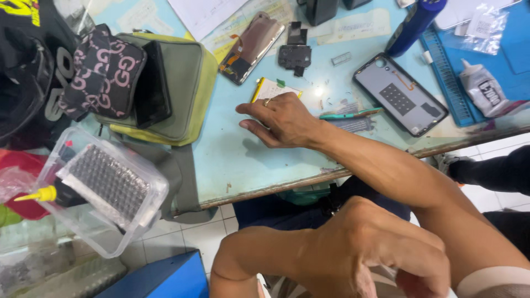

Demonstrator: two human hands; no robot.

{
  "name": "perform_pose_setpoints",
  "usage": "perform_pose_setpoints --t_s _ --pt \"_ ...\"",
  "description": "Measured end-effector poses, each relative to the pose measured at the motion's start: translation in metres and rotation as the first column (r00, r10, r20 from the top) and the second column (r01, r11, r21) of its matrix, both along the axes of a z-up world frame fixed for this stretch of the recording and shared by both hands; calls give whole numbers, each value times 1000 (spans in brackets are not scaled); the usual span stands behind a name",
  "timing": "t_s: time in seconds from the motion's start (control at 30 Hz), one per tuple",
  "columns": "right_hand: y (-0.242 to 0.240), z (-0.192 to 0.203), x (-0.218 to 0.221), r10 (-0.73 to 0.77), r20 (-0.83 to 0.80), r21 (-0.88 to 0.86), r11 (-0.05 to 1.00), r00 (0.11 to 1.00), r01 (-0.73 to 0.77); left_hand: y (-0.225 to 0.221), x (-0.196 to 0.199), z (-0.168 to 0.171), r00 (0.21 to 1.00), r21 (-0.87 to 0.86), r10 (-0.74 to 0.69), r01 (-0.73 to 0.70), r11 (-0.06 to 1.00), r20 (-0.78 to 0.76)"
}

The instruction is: The person removes a phone screen from its frame, applies adhesive along the edges of the chassis, and uses a screwdriver to secure internal components.

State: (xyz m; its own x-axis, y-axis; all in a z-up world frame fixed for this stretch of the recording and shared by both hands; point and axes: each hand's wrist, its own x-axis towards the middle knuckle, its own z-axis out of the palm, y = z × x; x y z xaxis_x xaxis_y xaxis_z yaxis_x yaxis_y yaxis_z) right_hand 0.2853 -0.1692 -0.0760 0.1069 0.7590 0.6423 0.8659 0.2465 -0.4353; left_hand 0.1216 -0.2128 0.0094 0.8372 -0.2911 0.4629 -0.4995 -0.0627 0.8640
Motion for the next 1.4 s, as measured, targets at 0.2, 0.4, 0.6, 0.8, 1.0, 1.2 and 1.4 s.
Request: perform_pose_setpoints --t_s 0.2,0.4,0.6,0.8,1.0,1.2,1.4 --pt "-1 -4 3 -26 31 63 998 999 24 66 38 46 970 -235 153 -196 952 -191" --pt "3 -8 5 -54 47 36 998 997 53 198 102 10 465 -253 878 -841 478 114" --pt "6 -14 10 -74 58 63 996 996 71 220 112 -55 179 1 779 -975 223 600" --pt "1 3 8 -94 53 71 993 994 90 215 130 -78 331 -213 918 -902 377 219" --pt "-1 28 29 -220 124 201 961 968 193 213 126 -82 169 -88 883 -970 229 438" --pt "-85 80 40 -479 -9 -49 877 878 478 224 123 -79 69 -78 893 -990 115 444" --pt "-136 33 -16 -587 -32 -294 779 809 553 224 124 -80 90 -121 864 -978 172 496"
